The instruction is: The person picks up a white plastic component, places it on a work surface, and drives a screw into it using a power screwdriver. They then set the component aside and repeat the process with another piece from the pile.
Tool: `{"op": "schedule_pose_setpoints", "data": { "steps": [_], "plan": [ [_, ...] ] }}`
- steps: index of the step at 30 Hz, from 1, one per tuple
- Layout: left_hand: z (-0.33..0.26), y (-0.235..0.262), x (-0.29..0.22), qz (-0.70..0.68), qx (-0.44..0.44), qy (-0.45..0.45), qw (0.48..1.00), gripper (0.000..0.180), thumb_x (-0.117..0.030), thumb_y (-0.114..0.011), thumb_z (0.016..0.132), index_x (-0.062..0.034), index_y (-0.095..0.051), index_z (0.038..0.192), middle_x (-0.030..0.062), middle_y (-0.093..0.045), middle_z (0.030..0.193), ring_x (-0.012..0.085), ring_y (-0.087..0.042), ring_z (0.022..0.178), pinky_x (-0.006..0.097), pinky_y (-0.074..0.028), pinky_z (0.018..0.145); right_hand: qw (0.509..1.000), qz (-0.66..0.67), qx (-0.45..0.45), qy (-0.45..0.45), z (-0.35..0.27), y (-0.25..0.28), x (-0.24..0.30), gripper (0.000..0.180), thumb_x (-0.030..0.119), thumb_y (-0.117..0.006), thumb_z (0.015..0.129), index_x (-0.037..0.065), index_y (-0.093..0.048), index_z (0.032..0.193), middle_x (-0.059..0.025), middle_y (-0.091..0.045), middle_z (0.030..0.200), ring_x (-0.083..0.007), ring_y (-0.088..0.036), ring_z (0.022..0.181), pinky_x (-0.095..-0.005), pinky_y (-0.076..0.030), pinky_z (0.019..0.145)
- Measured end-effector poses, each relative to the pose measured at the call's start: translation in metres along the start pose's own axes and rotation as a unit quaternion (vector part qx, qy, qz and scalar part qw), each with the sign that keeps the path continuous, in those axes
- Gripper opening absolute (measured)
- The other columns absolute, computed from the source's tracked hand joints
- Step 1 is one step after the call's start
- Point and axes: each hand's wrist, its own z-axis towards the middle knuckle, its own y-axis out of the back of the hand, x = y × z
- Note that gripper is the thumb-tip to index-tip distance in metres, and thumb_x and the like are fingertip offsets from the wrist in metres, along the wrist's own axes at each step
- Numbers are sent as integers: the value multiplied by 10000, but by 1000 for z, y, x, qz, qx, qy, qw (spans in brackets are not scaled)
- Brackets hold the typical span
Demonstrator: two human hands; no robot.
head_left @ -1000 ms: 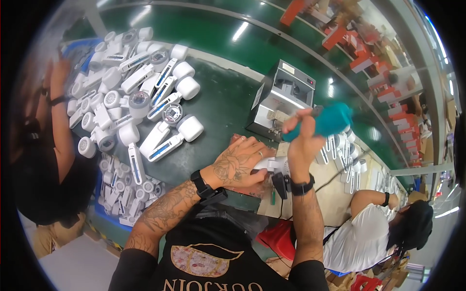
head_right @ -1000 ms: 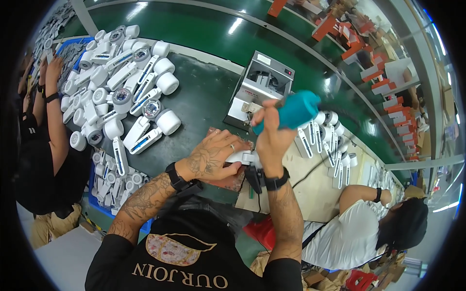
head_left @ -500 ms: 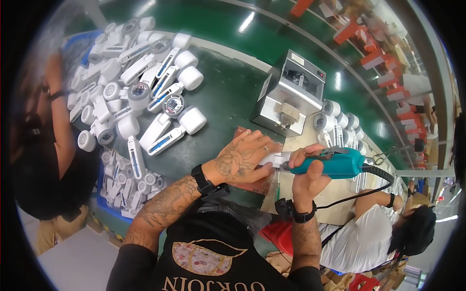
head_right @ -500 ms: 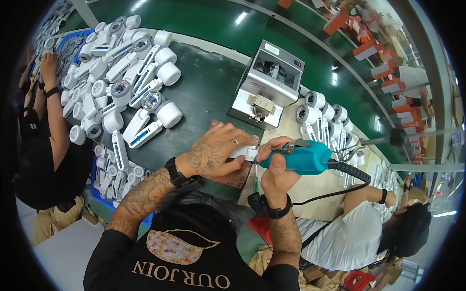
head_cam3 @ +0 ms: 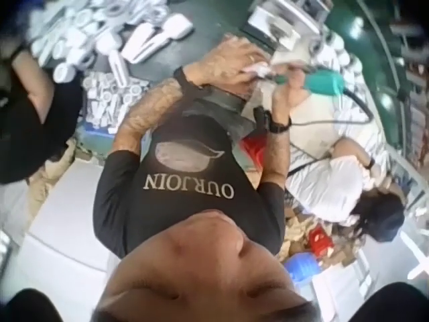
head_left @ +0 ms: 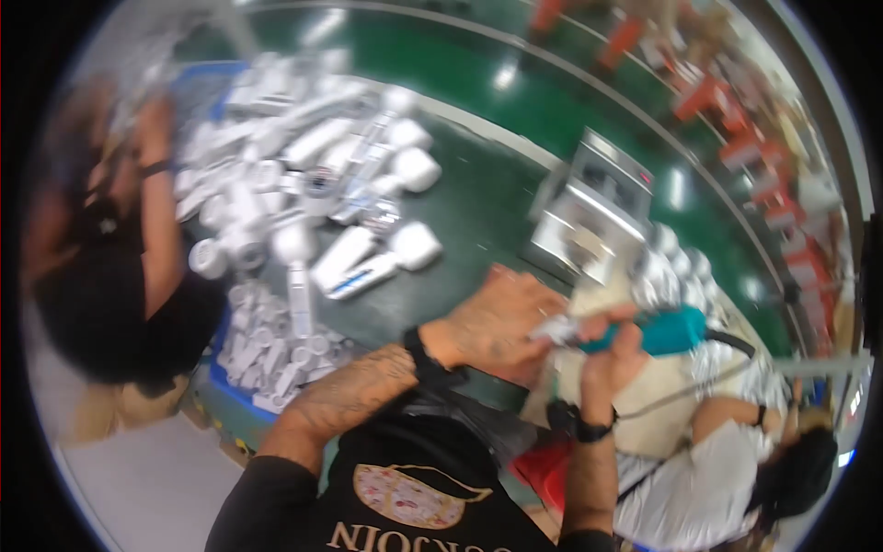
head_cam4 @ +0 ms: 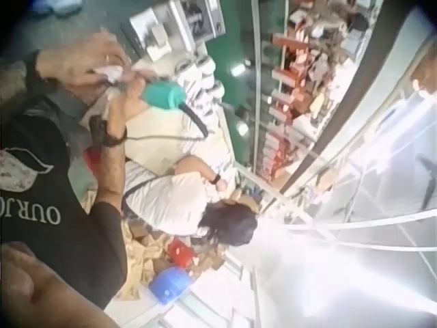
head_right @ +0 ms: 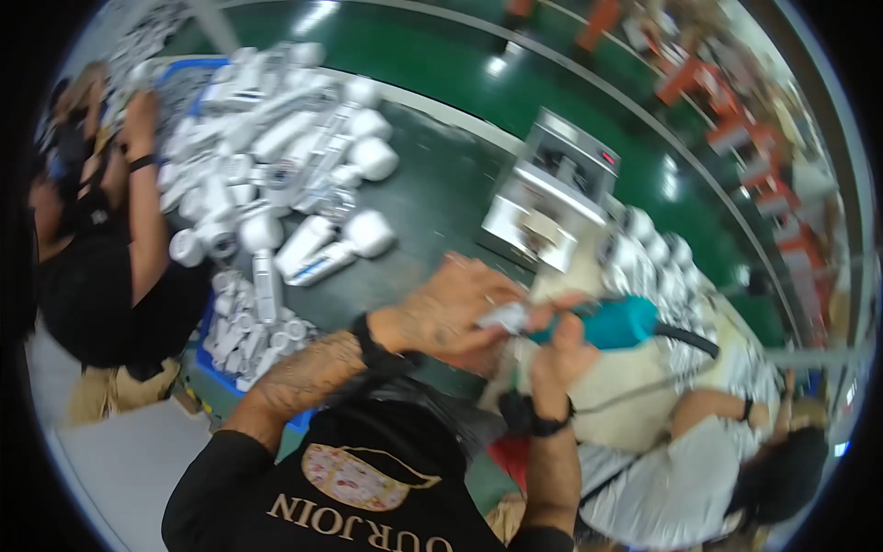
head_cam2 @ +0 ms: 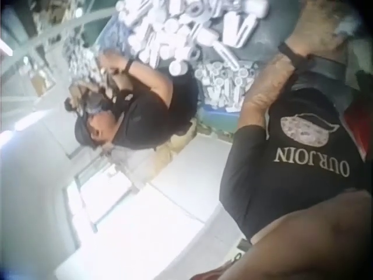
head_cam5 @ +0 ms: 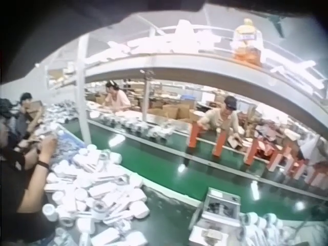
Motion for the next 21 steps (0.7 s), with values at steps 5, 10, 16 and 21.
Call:
{"op": "schedule_pose_setpoints", "data": {
  "steps": [5, 10, 16, 21],
  "plan": [
    [-26, 0, -20, 109, -53, -104, 987, 341, -175, -633, 848, -53, -604, 1166, 148, -614, 1155, 350, -583, 1068, 441, -453, 989, 984, 161, 30, 69, -18, 9, 49, 526, 556, -517, 961, 38, -539, 1057, -16, -438, 663, -126, -427, 590, -253, -356, 567],
    [-74, 61, -4, -190, -305, 301, 884, 382, -145, -582, 968, -22, -492, 1318, 96, -568, 1243, 172, -534, 1174, 309, -431, 993, 986, 148, -37, 70, -49, 5, 69, 581, 635, -524, 922, 60, -464, 979, -19, -408, 591, -125, -403, 474, -237, -335, 448],
    [-106, 183, 88, -392, -624, 144, 660, 487, -79, -556, 974, 28, -371, 1411, 122, -524, 1295, 199, -551, 1140, 344, -433, 1014, 994, 64, 42, 81, -74, 20, 60, 610, 624, -466, 954, 28, -518, 1074, -84, -489, 650, -201, -488, 547, -310, -430, 524],
    [-80, 185, 108, -273, -613, 204, 712, 447, -162, -556, 989, 33, -430, 1371, 130, -499, 1354, 190, -518, 1213, 349, -391, 1059, 986, 149, 17, 69, -79, 36, 42, 529, 512, -634, 906, 10, -493, 999, -71, -496, 625, -183, -496, 500, -300, -420, 479]
  ]
}}
